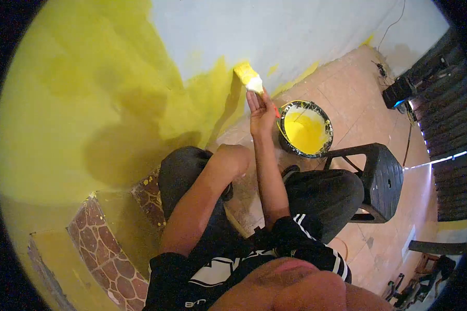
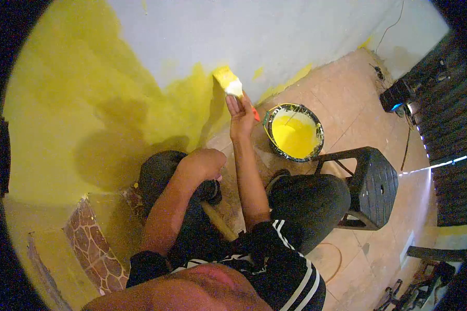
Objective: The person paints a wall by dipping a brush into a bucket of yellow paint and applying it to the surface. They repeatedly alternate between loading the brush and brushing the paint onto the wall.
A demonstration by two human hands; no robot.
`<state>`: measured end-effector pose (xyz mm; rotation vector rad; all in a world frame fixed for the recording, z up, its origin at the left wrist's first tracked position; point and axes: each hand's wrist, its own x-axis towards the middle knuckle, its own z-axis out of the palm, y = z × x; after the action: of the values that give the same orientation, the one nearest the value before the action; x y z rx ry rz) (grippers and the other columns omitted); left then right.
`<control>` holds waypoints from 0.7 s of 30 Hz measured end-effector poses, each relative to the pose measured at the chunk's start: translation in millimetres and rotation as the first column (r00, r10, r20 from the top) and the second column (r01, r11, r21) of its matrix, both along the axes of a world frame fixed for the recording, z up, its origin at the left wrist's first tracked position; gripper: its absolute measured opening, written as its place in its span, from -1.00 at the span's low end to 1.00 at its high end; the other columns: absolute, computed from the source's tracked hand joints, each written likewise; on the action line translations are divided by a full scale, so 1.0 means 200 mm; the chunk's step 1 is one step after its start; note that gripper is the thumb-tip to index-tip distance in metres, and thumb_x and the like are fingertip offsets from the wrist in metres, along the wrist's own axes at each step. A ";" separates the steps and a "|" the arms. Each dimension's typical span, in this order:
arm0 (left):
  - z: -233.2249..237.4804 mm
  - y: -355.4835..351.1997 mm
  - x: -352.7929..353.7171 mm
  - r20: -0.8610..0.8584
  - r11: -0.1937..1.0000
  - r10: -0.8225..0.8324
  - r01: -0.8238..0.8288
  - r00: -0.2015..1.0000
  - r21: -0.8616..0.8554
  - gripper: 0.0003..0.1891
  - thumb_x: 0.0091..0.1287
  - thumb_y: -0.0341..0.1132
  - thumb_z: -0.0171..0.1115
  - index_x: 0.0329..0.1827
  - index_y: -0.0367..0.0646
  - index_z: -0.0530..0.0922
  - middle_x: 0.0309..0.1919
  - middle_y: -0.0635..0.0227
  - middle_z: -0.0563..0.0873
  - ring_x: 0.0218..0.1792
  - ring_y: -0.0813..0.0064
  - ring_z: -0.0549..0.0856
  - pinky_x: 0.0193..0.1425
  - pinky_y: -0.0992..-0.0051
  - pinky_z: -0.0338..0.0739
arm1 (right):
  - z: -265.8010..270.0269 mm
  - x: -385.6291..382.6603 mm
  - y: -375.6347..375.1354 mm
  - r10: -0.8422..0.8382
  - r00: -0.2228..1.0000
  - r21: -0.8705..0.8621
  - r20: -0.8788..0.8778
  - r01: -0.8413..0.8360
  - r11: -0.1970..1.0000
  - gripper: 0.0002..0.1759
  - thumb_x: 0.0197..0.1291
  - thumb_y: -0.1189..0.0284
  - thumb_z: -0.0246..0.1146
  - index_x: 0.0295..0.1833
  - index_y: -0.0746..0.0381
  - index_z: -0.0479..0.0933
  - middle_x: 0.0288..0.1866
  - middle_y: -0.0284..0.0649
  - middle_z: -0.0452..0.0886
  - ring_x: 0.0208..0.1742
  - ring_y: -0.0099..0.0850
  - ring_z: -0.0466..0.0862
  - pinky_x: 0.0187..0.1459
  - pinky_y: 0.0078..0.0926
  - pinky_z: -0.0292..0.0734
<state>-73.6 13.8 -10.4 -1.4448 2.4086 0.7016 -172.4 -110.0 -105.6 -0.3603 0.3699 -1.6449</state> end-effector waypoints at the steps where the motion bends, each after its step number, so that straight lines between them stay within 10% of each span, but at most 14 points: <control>1: 0.03 0.01 0.00 -0.026 0.999 0.013 -0.014 1.000 -0.038 -0.73 -0.03 -0.30 0.34 -0.32 -0.30 0.61 -0.29 0.03 0.66 -0.22 0.08 0.66 -0.13 0.22 0.55 | -0.07 0.00 -0.01 -0.012 1.000 0.031 -0.001 0.013 0.999 -0.59 0.23 0.44 0.04 0.15 0.42 0.34 0.04 -0.03 0.52 0.05 -0.21 0.56 0.16 -0.29 0.47; 12: 0.11 -0.04 -0.07 -0.278 0.989 0.091 -0.120 0.956 -0.088 -0.66 0.21 -0.13 0.05 -0.51 -0.22 0.59 -0.50 -0.03 0.61 -0.37 0.00 0.64 -0.24 0.15 0.51 | -0.51 -0.04 -0.01 -0.072 0.991 0.304 -0.113 0.103 0.947 -0.59 0.23 0.43 0.01 0.14 0.44 0.34 0.04 0.00 0.48 0.02 -0.14 0.56 0.04 -0.30 0.57; 14: 0.20 -0.05 -0.09 -0.362 0.902 -0.020 -0.140 0.932 -0.409 -0.68 0.19 -0.12 0.11 -0.58 -0.18 0.56 -0.58 0.04 0.60 -0.49 0.05 0.62 -0.38 0.20 0.50 | -0.57 -0.06 -0.01 -0.071 0.993 0.318 -0.096 0.098 0.943 -0.59 0.21 0.44 0.02 0.13 0.44 0.35 0.02 0.01 0.49 0.00 -0.15 0.57 0.03 -0.30 0.57; 18: 0.23 -0.05 -0.11 -0.523 0.836 -0.167 -0.161 0.836 -0.524 -0.72 0.14 -0.17 0.21 -0.63 -0.14 0.51 -0.65 0.16 0.58 -0.61 0.15 0.59 -0.52 0.28 0.46 | -0.52 -0.13 0.04 -0.200 0.980 0.167 -0.014 0.200 0.966 -0.62 0.19 0.43 0.04 0.06 0.45 0.39 -0.02 0.04 0.51 -0.05 -0.12 0.59 0.03 -0.29 0.57; 21: 0.18 -0.06 -0.12 -0.505 0.675 -0.431 -0.104 0.748 -0.731 -0.74 0.06 -0.20 0.30 -0.23 -0.12 0.57 -0.56 0.26 0.63 -0.63 0.33 0.61 -0.56 0.40 0.49 | -0.42 -0.20 0.01 -0.219 0.975 0.273 -0.028 0.218 0.937 -0.61 0.17 0.41 0.04 0.04 0.45 0.39 -0.04 0.05 0.53 -0.08 -0.11 0.61 0.02 -0.30 0.57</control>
<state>-97.3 1.4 25.6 -1.2619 3.6382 0.1575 -212.0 -108.7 -188.8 -0.1096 0.6479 -1.7808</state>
